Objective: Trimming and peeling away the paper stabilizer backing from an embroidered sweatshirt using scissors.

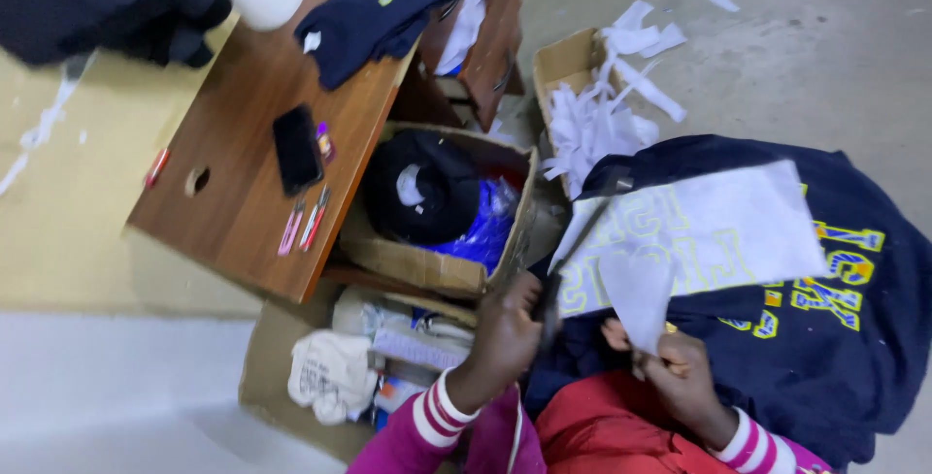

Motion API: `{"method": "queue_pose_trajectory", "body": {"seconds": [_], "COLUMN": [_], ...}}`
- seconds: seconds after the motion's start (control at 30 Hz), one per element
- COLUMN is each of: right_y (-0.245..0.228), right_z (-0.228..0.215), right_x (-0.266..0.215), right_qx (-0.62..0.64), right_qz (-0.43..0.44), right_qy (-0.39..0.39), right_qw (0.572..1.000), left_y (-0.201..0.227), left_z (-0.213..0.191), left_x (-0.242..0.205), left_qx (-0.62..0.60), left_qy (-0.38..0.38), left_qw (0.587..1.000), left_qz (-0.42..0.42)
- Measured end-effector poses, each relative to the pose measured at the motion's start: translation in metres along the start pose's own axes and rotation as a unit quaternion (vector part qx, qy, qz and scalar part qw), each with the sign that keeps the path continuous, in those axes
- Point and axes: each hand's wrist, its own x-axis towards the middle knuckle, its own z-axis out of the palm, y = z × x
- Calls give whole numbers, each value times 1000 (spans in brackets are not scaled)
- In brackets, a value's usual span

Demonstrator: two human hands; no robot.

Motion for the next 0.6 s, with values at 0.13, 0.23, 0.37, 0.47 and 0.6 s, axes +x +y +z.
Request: {"method": "queue_pose_trajectory", "body": {"seconds": [0.13,0.23,0.37,0.47,0.6], "right_y": [10,-4,-20,-24,-7], "right_z": [-25,-21,-26,-34,-40], "right_x": [-15,-18,-19,-20,-32], "right_qx": [64,187,282,258,212], "right_qz": [83,195,216,238,232], "right_qy": [65,17,-78,-113,-173], "right_qw": [992,963,932,930,934], "left_y": [-13,-17,-29,-1,28], "left_z": [-6,15,99,146,188], "left_x": [65,139,246,281,294], "left_qx": [43,-18,-232,-235,-143], "left_qy": [67,13,-215,-347,-461], "left_qw": [989,985,946,906,866], "left_qz": [125,170,74,60,130]}}
